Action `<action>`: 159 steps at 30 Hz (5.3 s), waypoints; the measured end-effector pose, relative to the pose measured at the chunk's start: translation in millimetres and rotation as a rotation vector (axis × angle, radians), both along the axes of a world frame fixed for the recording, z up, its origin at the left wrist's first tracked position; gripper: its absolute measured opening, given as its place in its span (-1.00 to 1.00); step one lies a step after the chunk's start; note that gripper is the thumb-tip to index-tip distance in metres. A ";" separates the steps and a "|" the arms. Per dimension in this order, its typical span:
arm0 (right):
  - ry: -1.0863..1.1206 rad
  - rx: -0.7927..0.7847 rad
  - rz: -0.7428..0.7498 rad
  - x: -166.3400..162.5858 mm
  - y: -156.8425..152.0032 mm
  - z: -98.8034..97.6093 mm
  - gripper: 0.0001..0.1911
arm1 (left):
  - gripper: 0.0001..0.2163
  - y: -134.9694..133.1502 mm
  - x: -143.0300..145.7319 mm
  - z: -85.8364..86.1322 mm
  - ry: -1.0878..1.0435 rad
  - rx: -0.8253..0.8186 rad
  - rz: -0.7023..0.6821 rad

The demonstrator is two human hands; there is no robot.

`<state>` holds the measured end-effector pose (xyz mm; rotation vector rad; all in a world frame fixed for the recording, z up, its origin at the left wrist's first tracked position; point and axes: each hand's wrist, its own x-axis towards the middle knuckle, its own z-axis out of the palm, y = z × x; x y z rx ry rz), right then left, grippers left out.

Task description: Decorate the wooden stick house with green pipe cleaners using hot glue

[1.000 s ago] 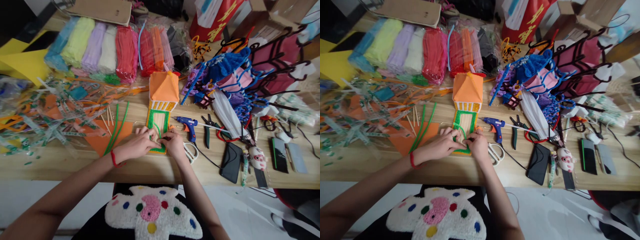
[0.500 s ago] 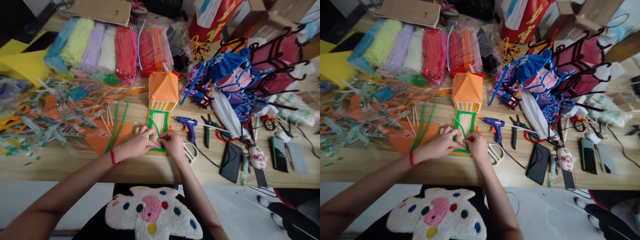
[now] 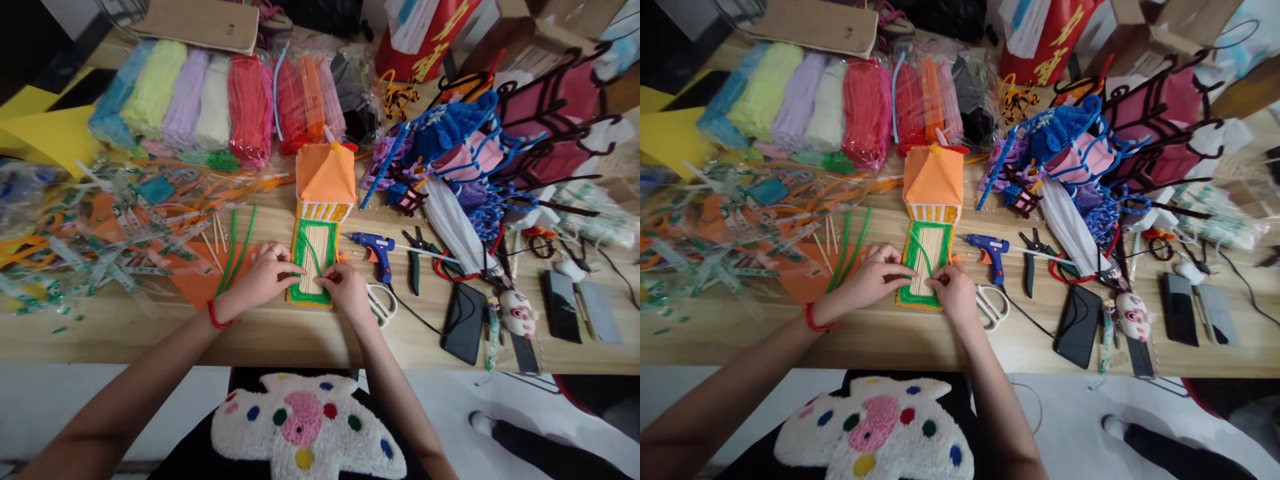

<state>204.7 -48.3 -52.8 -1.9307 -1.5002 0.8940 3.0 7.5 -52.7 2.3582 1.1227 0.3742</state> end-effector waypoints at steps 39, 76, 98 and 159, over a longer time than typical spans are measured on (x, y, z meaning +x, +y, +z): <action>-0.489 0.107 -0.519 61.9 12.5 -4.4 -0.58 | -0.78 -2.5 28.1 25.8 -0.455 -0.359 0.356; -0.546 0.213 0.316 70.8 -18.3 50.5 -0.76 | -0.88 -36.2 -2.8 41.3 -0.389 0.074 -0.008; -0.542 0.317 0.414 72.2 -8.4 58.4 -0.73 | -0.89 -31.2 0.9 38.0 -0.401 0.089 0.000; -0.608 0.445 0.363 75.7 4.3 46.6 -0.71 | -0.93 -25.5 6.5 39.1 -0.386 0.090 0.040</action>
